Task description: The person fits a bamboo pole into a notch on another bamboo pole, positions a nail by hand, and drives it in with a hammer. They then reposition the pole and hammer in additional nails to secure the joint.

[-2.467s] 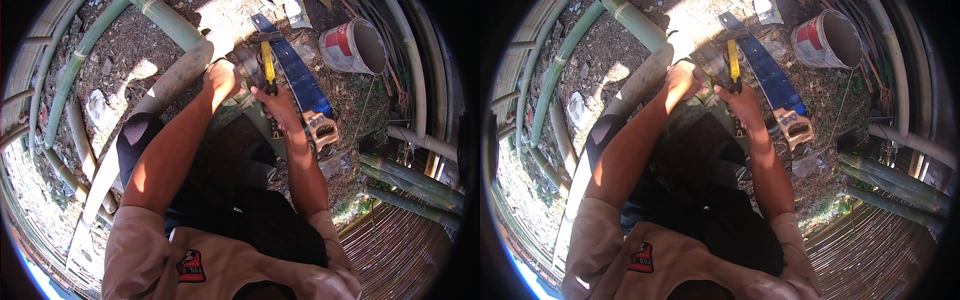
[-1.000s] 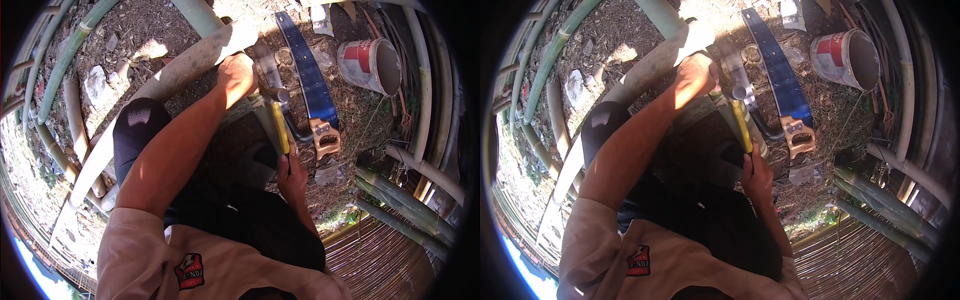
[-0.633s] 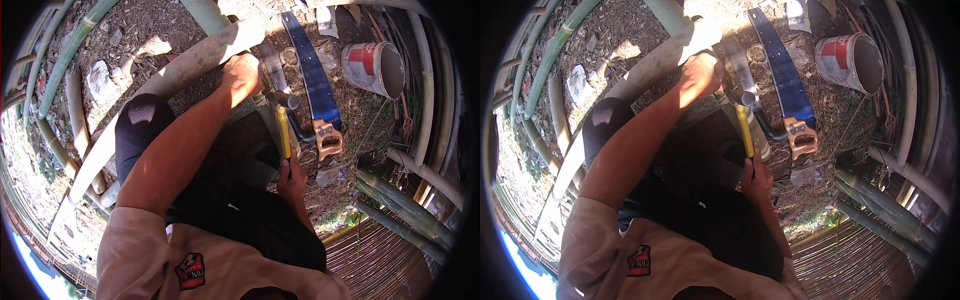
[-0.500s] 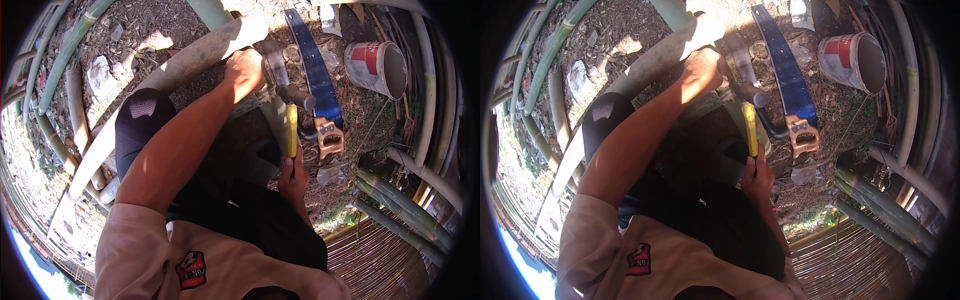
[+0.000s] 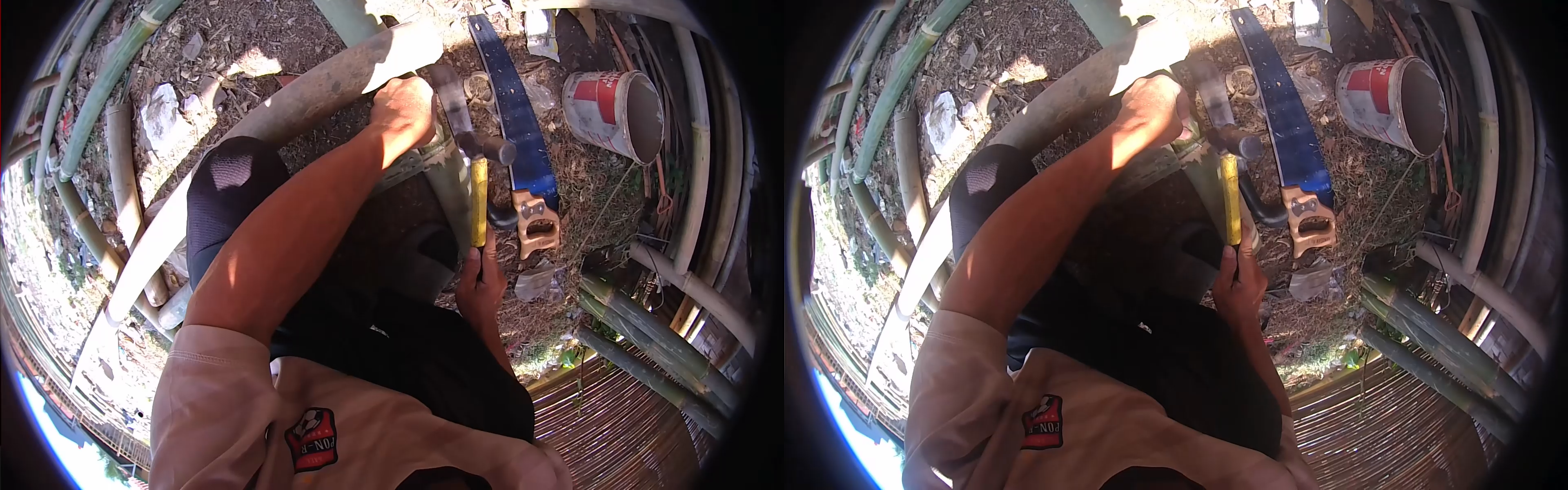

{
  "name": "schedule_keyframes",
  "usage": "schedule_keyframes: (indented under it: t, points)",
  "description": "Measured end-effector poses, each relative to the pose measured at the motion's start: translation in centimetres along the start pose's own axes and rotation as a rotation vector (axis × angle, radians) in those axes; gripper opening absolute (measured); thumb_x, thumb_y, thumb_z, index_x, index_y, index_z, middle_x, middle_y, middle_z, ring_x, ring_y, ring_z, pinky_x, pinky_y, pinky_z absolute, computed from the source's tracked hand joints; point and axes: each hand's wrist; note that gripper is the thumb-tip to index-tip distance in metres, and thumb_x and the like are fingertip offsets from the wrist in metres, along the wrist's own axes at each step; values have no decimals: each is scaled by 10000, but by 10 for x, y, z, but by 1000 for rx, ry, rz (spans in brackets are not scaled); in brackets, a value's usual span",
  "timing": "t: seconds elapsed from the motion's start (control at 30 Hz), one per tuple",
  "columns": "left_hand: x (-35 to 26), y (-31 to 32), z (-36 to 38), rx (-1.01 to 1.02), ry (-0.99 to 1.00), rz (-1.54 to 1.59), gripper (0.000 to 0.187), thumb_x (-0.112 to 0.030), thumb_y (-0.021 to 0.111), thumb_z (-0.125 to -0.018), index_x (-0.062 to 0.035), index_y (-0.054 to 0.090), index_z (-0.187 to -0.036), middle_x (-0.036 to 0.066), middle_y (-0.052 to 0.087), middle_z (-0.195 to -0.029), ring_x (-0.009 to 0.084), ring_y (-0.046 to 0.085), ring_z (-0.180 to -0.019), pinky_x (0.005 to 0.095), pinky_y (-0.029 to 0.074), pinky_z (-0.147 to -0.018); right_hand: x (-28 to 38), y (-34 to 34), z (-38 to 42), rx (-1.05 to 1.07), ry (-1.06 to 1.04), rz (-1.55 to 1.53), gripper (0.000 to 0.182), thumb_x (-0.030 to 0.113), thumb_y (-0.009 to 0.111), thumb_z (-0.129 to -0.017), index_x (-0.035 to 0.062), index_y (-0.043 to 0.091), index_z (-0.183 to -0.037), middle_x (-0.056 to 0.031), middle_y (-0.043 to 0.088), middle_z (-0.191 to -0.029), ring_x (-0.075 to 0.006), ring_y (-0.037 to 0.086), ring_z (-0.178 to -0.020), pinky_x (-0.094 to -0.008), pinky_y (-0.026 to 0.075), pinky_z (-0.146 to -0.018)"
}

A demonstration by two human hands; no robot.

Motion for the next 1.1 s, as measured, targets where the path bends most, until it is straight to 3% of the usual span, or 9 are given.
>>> schedule_keyframes:
  t: [0.33, 0.4, 0.53, 0.83, 0.93, 1.03, 1.1]
  points:
    - [-4, -4, 1, 7, -49, 23, 219, -157, 942, -712, -140, 817, -891, 118, 784, -968, 330, 756, -972, 418, 608, -870, -13, 6, 1, -70, -126, 11, 474, 82, 579, -1049, -44, 529, -1503, -261, 718, -897, -336, 741, -747, -401, 566, -669]
    - [-6, -5, 2, -3, -36, 6, 186, -143, 891, -751, -112, 813, -917, 149, 781, -983, 349, 758, -986, 432, 612, -872, -15, 7, -5, -71, -217, 74, 486, 85, 578, -1049, -34, 517, -1516, -257, 717, -881, -326, 733, -724, -405, 560, -652]
    - [-15, -6, 1, -77, -157, 83, 172, -124, 800, -804, -45, 798, -957, 218, 769, -1008, 389, 751, -1021, 456, 616, -892, -19, 12, -5, -46, -207, 73, 491, 89, 578, -1050, -26, 513, -1523, -244, 706, -838, -316, 717, -684, -406, 550, -632]
    - [-26, -17, 4, 4, -175, 45, 255, -114, 803, -785, -17, 788, -1020, 221, 766, -1079, 382, 752, -1057, 446, 620, -905, -11, 9, -9, -78, -145, 67, 508, 91, 580, -1051, -3, 503, -1543, -215, 661, -767, -288, 658, -603, -391, 514, -582]
    - [-27, -19, 6, -34, -169, 40, 278, -123, 811, -777, -8, 785, -1029, 220, 766, -1091, 377, 751, -1068, 440, 622, -904, -14, 9, -6, -89, -148, 42, 507, 91, 578, -1051, -1, 503, -1543, -218, 674, -792, -297, 675, -623, -400, 529, -598]
    - [-34, -26, 8, 59, -204, 38, 280, -111, 799, -782, -5, 785, -1041, 218, 765, -1122, 370, 745, -1105, 440, 620, -904, -18, 6, -10, -81, -253, 148, 506, 80, 579, -1046, -13, 504, -1538, -241, 710, -871, -307, 710, -673, -413, 547, -619]
    - [-33, -25, 8, 6, -177, 37, 280, -117, 800, -788, -6, 786, -1044, 216, 765, -1124, 365, 745, -1108, 436, 620, -908, -11, 1, -18, -13, -95, 137, 500, 71, 585, -1043, -27, 509, -1527, -269, 734, -974, -319, 739, -729, -419, 559, -633]
Point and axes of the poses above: each hand's wrist, its own z-axis away from the middle knuckle, its own y-axis out of the palm, x = y × z
